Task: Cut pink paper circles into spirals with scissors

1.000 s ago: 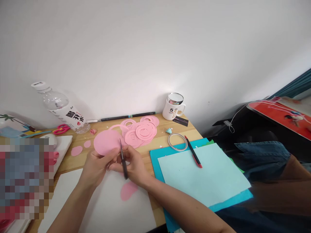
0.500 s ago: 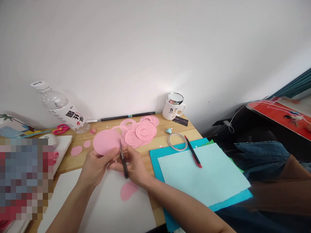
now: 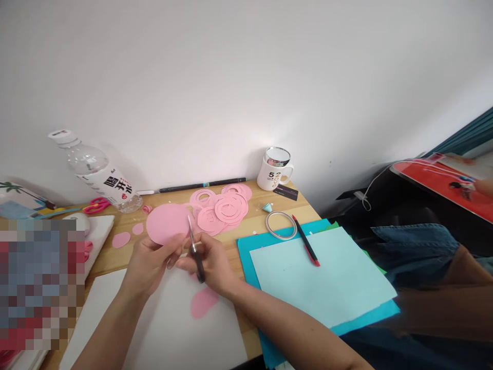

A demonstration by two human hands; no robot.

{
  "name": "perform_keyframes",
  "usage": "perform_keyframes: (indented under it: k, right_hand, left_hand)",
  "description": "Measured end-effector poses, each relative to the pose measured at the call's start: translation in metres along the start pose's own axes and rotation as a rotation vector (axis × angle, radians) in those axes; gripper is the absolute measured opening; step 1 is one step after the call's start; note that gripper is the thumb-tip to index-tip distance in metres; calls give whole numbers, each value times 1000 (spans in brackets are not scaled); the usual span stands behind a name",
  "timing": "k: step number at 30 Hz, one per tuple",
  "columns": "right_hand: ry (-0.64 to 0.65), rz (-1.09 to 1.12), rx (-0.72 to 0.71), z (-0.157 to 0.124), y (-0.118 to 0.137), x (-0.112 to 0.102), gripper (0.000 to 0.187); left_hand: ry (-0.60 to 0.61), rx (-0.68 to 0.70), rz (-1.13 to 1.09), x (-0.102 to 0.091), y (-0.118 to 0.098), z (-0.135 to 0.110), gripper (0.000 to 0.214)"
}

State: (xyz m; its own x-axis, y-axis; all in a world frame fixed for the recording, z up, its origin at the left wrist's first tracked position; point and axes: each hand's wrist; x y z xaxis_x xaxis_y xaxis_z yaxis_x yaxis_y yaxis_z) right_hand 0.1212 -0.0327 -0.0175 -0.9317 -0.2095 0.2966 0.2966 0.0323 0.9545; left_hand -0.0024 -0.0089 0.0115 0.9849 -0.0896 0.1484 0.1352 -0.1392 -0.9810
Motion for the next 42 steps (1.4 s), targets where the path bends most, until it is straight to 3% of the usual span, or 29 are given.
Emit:
perform_keyframes:
  k: [12, 21, 32, 42]
  right_hand:
    - [-14, 12, 102, -3, -7, 3, 43]
    - [-5, -20, -96, 1, -9, -2, 45]
    - [-2, -26, -101, 0, -8, -2, 45]
    - [1, 6, -23, -1, -7, -3, 46]
  left_hand:
    - [-4, -46, -24, 0, 0, 0, 31]
    - [13, -8, 66, -1, 0, -1, 33]
    - [17, -11, 35, -1, 4, 0, 32]
    - [16, -16, 29, -1, 3, 0, 24]
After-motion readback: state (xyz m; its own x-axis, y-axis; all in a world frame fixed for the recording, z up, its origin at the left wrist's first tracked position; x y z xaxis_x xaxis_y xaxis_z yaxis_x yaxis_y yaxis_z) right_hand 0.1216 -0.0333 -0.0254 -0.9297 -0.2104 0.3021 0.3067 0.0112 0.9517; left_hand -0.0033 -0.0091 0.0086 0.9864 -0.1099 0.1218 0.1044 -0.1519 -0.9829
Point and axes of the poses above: each hand's wrist, its own z-axis towards the middle knuckle, its own x-axis out of the palm, y = z × x, and after that the axes turned 1 degree about -z, right-handed
